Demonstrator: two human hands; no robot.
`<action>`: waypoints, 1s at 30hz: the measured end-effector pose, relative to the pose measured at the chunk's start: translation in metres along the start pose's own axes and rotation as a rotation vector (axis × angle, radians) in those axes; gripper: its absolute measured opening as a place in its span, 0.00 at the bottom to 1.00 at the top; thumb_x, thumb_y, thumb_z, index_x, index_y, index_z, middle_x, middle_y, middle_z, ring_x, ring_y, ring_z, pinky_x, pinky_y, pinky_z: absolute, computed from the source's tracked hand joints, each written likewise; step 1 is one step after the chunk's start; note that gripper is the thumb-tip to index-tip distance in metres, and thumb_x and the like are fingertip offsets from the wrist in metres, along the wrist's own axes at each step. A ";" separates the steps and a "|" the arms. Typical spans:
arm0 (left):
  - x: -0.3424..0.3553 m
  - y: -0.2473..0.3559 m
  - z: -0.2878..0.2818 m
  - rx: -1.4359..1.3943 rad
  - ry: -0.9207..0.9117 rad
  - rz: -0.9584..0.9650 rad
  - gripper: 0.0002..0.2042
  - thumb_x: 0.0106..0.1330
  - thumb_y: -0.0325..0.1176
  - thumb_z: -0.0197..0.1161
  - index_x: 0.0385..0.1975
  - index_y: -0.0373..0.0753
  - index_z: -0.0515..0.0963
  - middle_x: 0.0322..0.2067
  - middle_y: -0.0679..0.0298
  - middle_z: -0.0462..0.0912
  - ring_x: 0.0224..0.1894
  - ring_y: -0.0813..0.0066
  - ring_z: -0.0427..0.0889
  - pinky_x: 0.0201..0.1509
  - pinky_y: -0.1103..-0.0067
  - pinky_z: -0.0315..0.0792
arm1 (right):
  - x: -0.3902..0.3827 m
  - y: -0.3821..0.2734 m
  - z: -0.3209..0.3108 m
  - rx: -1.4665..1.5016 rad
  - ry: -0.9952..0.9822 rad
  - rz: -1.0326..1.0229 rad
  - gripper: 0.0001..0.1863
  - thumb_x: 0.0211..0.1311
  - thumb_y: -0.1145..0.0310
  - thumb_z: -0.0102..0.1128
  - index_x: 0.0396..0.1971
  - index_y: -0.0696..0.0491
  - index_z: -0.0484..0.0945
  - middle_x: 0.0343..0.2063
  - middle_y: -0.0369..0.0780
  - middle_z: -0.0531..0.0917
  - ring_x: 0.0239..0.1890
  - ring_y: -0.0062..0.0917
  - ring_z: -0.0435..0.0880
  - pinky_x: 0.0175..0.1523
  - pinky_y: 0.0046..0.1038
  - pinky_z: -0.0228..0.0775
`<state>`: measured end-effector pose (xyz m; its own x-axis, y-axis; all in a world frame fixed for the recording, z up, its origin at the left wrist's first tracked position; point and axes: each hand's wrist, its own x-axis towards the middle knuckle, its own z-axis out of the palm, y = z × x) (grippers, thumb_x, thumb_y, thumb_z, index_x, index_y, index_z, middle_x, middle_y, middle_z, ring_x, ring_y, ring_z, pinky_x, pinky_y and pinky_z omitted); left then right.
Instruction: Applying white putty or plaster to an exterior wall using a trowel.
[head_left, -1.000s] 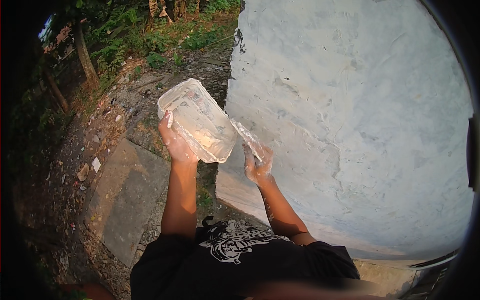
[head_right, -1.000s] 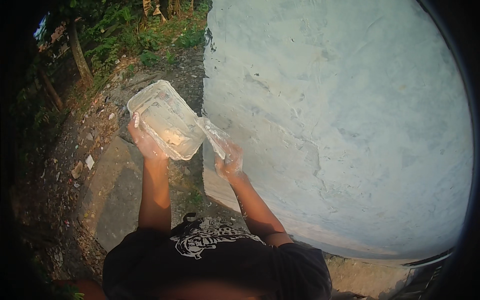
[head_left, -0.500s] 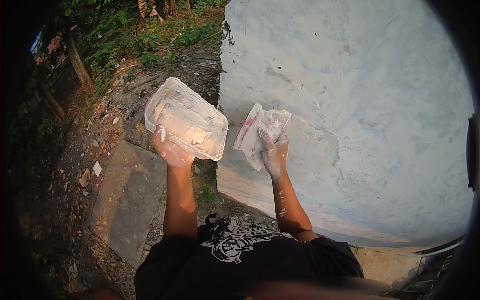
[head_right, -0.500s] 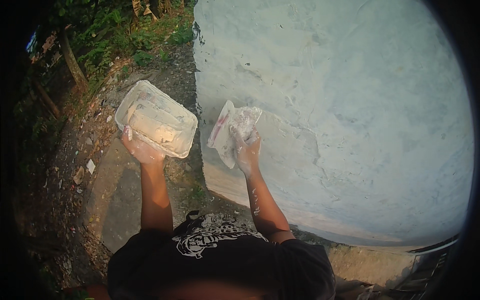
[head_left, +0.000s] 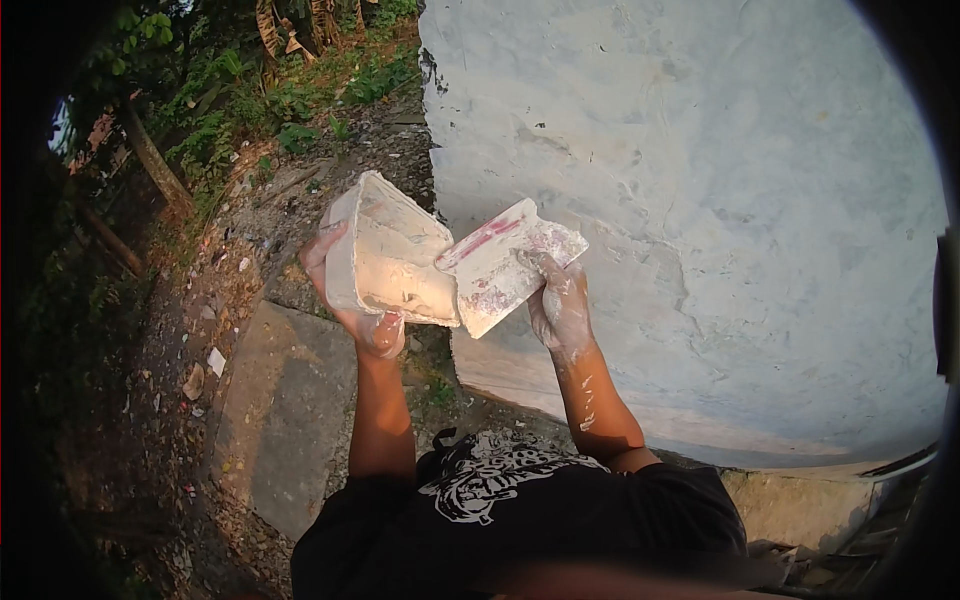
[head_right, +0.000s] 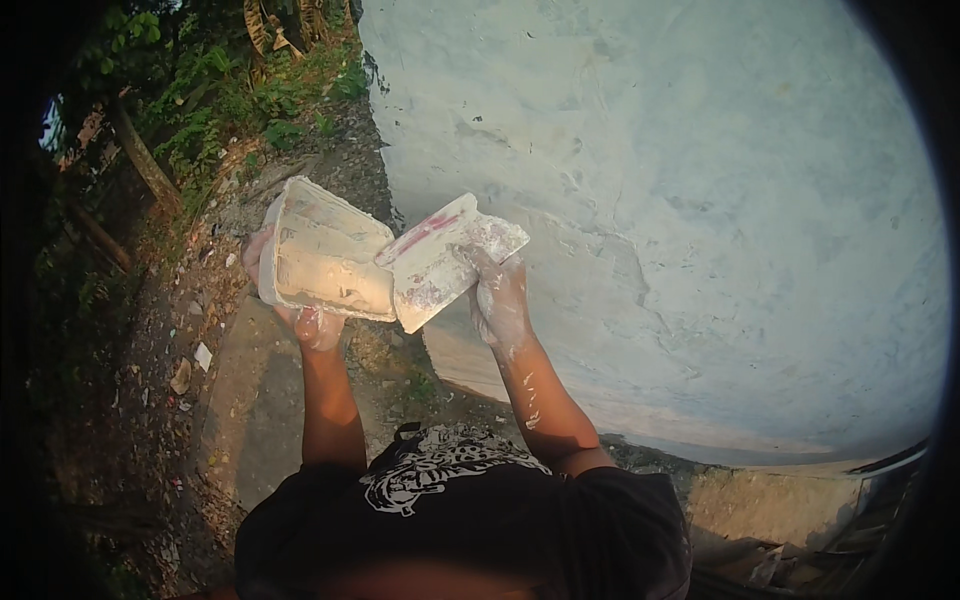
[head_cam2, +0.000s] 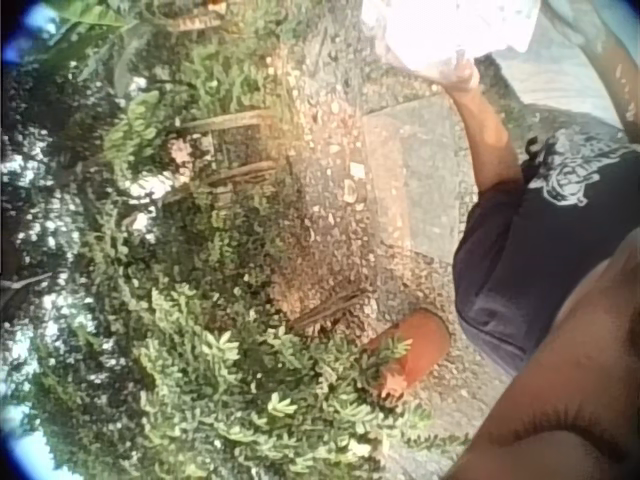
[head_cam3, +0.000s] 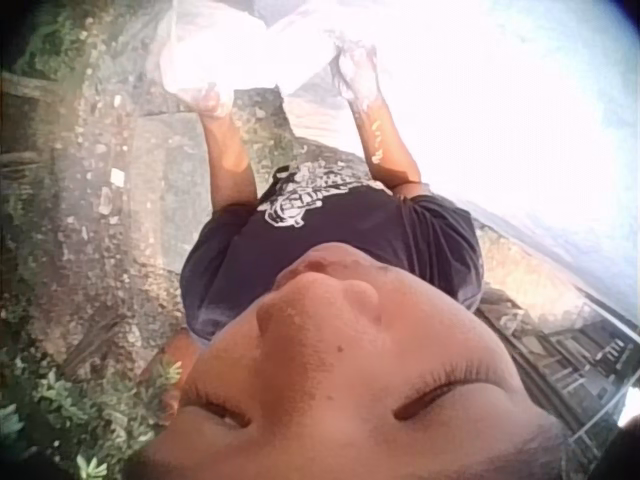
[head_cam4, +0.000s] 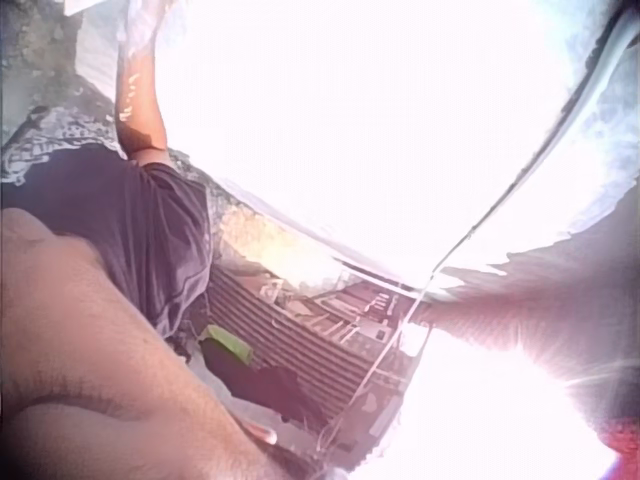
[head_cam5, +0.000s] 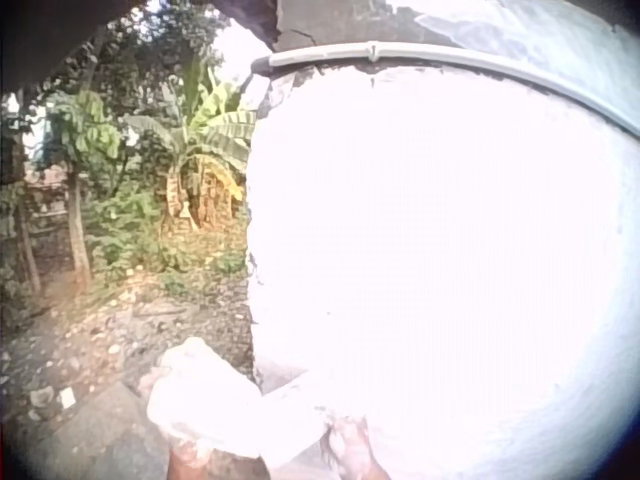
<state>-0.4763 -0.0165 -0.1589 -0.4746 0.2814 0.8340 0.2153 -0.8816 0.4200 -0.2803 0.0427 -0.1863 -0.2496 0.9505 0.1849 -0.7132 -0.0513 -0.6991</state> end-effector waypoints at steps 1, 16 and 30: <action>0.000 0.001 0.002 -0.002 -0.006 0.001 0.46 0.45 0.59 0.70 0.60 0.39 0.59 0.58 0.50 0.63 0.61 0.54 0.67 0.62 0.60 0.67 | -0.001 -0.001 0.000 -0.013 -0.002 0.006 0.17 0.68 0.77 0.49 0.55 0.65 0.67 0.51 0.48 0.78 0.51 0.31 0.82 0.56 0.33 0.79; 0.008 0.002 0.019 0.005 -0.175 0.098 0.41 0.45 0.58 0.73 0.55 0.39 0.65 0.57 0.41 0.66 0.60 0.49 0.69 0.61 0.56 0.67 | -0.002 0.003 0.005 0.161 0.178 0.140 0.14 0.66 0.80 0.54 0.51 0.63 0.71 0.47 0.46 0.80 0.48 0.30 0.83 0.51 0.31 0.84; -0.002 -0.012 0.034 0.065 -0.291 0.167 0.40 0.44 0.55 0.74 0.53 0.37 0.67 0.57 0.40 0.67 0.59 0.48 0.70 0.60 0.56 0.68 | -0.008 0.006 0.009 0.259 0.269 0.095 0.13 0.66 0.79 0.55 0.49 0.62 0.72 0.46 0.44 0.80 0.46 0.29 0.84 0.50 0.32 0.84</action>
<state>-0.4493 0.0062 -0.1532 -0.1668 0.2401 0.9563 0.3275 -0.9013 0.2834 -0.2886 0.0318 -0.1853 -0.1664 0.9824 -0.0845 -0.8458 -0.1862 -0.5000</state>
